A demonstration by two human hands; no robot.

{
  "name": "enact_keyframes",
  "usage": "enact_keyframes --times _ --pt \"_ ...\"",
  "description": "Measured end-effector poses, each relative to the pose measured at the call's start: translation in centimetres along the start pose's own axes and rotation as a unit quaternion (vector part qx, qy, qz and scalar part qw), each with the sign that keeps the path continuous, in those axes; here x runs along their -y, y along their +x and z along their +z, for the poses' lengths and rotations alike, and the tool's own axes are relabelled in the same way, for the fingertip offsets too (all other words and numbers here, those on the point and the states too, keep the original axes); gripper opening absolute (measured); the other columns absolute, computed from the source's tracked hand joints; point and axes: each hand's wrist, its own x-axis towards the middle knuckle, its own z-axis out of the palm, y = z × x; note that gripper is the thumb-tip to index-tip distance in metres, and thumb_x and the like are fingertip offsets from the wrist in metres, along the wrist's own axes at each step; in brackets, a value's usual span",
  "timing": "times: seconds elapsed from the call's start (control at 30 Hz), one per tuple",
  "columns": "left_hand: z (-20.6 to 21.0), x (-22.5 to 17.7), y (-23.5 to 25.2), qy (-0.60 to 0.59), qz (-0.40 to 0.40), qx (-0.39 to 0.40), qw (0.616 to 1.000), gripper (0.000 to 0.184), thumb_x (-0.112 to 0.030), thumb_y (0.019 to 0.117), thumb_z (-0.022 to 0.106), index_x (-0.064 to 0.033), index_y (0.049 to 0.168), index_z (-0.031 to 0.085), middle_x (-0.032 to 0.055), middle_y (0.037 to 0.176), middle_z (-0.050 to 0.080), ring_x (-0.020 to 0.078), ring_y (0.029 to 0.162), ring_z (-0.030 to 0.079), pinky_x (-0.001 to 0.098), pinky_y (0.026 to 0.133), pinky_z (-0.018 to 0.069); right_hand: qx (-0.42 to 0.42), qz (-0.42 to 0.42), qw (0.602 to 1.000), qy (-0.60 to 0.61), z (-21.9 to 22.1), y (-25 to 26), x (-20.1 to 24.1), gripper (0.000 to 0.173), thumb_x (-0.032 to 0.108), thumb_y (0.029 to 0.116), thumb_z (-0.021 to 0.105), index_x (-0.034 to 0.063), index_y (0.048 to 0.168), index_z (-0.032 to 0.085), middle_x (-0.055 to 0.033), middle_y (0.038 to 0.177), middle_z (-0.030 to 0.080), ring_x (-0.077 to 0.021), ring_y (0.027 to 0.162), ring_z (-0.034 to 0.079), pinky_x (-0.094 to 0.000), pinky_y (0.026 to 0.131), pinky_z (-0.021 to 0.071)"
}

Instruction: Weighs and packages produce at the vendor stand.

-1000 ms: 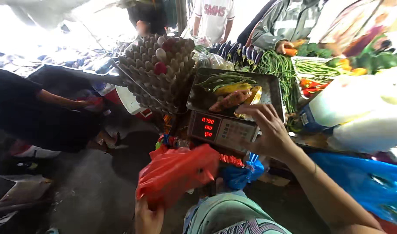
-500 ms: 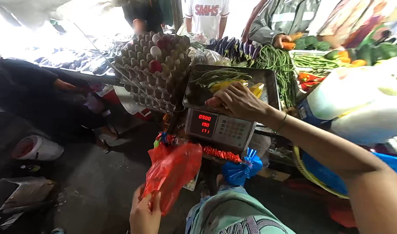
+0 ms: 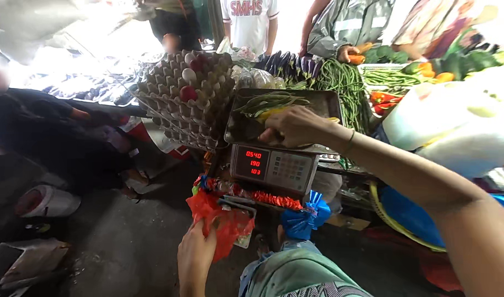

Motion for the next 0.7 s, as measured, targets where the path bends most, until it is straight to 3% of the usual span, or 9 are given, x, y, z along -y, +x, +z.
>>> enact_keyframes --times 0.07,0.1,0.17,0.23,0.37,0.43,0.53,0.63,0.7 --pt "-0.6 -1.7 0.7 -0.068 0.03 -0.012 0.997 0.074 -0.049 0.095 0.068 0.0013 0.147 0.05 0.0299 0.144 0.052 0.0443 0.125 0.059 0.0617 0.103 0.0474 0.064 0.02 0.998 -0.017 0.0 0.8 0.8 0.045 0.016 0.0728 0.081 0.0108 0.114 0.063 -0.011 0.087 0.067 -0.0334 0.08 0.068 -0.0563 0.068 0.0525" --pt "-0.7 -2.8 1.1 -0.119 0.05 -0.036 0.991 0.087 -0.047 0.0923 0.072 0.0051 0.153 0.038 0.0332 0.147 0.047 0.0432 0.126 0.059 0.0573 0.103 0.0493 0.083 0.036 0.996 -0.02 -0.2 1.1 1.2 0.049 0.015 0.0734 0.081 0.0116 0.118 0.06 -0.0109 0.086 0.067 -0.0335 0.079 0.068 -0.0559 0.069 0.0521" --pt "-0.2 -4.9 2.0 -0.233 0.094 -0.113 0.961 0.101 -0.044 0.0914 0.074 0.0095 0.158 0.02 0.0367 0.15 0.04 0.0362 0.122 0.061 0.0439 0.098 0.0549 0.099 0.076 0.992 -0.017 -0.7 1.4 1.9 0.06 0.015 0.0741 0.079 0.0133 0.129 0.054 -0.0101 0.083 0.066 -0.0332 0.078 0.068 -0.0552 0.07 0.0516" --pt "0.2 -7.4 3.3 -0.313 0.133 -0.204 0.918 0.101 -0.036 0.0935 0.073 0.0138 0.157 0.013 0.0409 0.151 0.033 0.0342 0.126 0.058 0.0369 0.098 0.0548 0.106 0.113 0.988 0.0 -1.3 1.4 2.4 0.077 0.017 0.0764 0.079 0.0142 0.146 0.046 -0.0115 0.083 0.067 -0.035 0.08 0.068 -0.057 0.075 0.0517" --pt "0.2 -12.2 8.3 -0.311 0.219 -0.306 0.873 0.091 -0.028 0.0957 0.069 0.0175 0.154 0.016 0.0441 0.149 0.031 0.0398 0.13 0.055 0.0407 0.104 0.0516 0.111 0.187 0.975 0.039 -2.3 1.9 2.3 0.083 0.029 0.0754 0.083 0.0135 0.147 0.045 -0.0146 0.089 0.069 -0.0373 0.087 0.068 -0.0595 0.079 0.0515" --pt "-0.3 -14.6 11.3 -0.246 0.259 -0.301 0.884 0.077 -0.029 0.0991 0.066 0.0164 0.15 0.03 0.041 0.138 0.05 0.0444 0.125 0.059 0.0502 0.104 0.0507 0.112 0.197 0.973 0.041 -2.3 1.9 2.0 0.084 0.028 0.0722 0.086 0.0144 0.146 0.047 -0.0137 0.09 0.069 -0.0368 0.087 0.068 -0.0597 0.078 0.0516" --pt "-1.4 -18.2 15.6 -0.171 0.299 -0.189 0.92 0.057 -0.03 0.1049 0.058 0.0048 0.148 0.045 0.0286 0.134 0.061 0.0407 0.123 0.063 0.0545 0.105 0.0495 0.121 0.18 0.976 0.037 -2.4 2.0 1.8 0.083 0.026 0.0725 0.085 0.019 0.147 0.047 -0.0112 0.088 0.07 -0.0355 0.085 0.069 -0.0602 0.077 0.0516" --pt "-1.0 -19.8 18.3 -0.204 0.305 -0.124 0.922 0.051 -0.024 0.1048 0.059 0.0041 0.146 0.049 0.0283 0.133 0.062 0.041 0.125 0.061 0.0548 0.108 0.0461 0.165 0.192 0.967 0.038 -3.6 2.7 2.4 0.083 0.028 0.078 0.083 0.0171 0.151 0.044 -0.014 0.099 0.07 -0.037 0.095 0.067 -0.0607 0.081 0.0498" --pt "-1.2 -19.9 18.3 -0.222 0.286 -0.089 0.928 0.049 -0.026 0.1036 0.061 0.0012 0.143 0.053 0.0262 0.126 0.066 0.0392 0.118 0.065 0.0569 0.102 0.05 0.184 0.209 0.959 0.051 -3.9 3.0 2.6 0.082 0.028 0.0774 0.083 0.0142 0.149 0.046 -0.0156 0.103 0.07 -0.038 0.098 0.067 -0.0617 0.084 0.0497"
